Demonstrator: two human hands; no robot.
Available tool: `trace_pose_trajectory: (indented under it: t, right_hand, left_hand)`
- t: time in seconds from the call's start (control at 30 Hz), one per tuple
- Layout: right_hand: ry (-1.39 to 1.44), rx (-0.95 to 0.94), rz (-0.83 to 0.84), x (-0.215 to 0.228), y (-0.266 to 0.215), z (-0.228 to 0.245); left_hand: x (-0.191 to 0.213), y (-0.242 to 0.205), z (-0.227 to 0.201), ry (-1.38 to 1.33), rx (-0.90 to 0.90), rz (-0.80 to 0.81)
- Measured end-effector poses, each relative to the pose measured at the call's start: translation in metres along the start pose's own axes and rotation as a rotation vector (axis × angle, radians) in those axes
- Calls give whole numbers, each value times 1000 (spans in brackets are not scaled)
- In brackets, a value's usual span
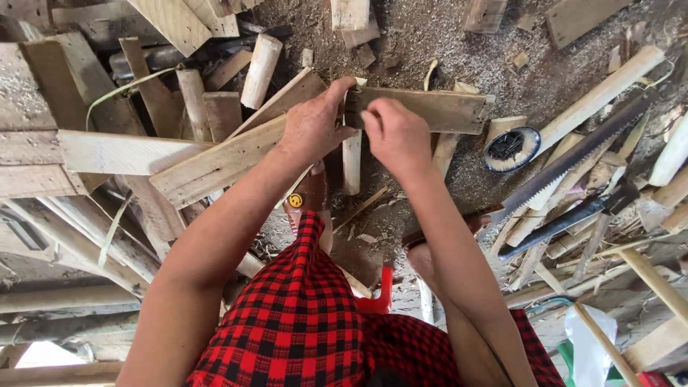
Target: The person assembles a small wooden frame on the ground using a hammer and nails. They position wooden pieces, pick up nails from a small bowl, and hammer them into the joints to secure the structure.
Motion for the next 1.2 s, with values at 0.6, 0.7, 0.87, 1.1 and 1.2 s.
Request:
trace_pose_trajectory:
  t: [0.6, 0.7, 0.87, 1.1, 1.2]
  right_hand:
    - [-344, 112, -31, -6, 16, 10]
    - [-159, 66, 56, 29, 12, 22]
    - [-437, 98, 41, 56, 5, 16]
    - [-414, 206, -55, 43, 3, 2]
    - [-404, 191, -43, 43, 4, 0]
  left_hand:
    - [-6, 0, 0, -94, -14, -26]
    - [6, -2, -9, -137, -22, -53]
    - [17, -9, -14, -154, -99, -269]
    - [-5, 3, -1, 76, -153, -536]
    - [-5, 4, -5, 301, -210, -584]
Point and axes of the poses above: each hand's wrist, its own y-axis towards the middle knuckle, its own x-axis out of the back of the hand, z = x × y, the point moved 2 cm from there along y, towards the middle knuckle, and after that the axes turned 10 degrees about -x, right-handed, at the moved point
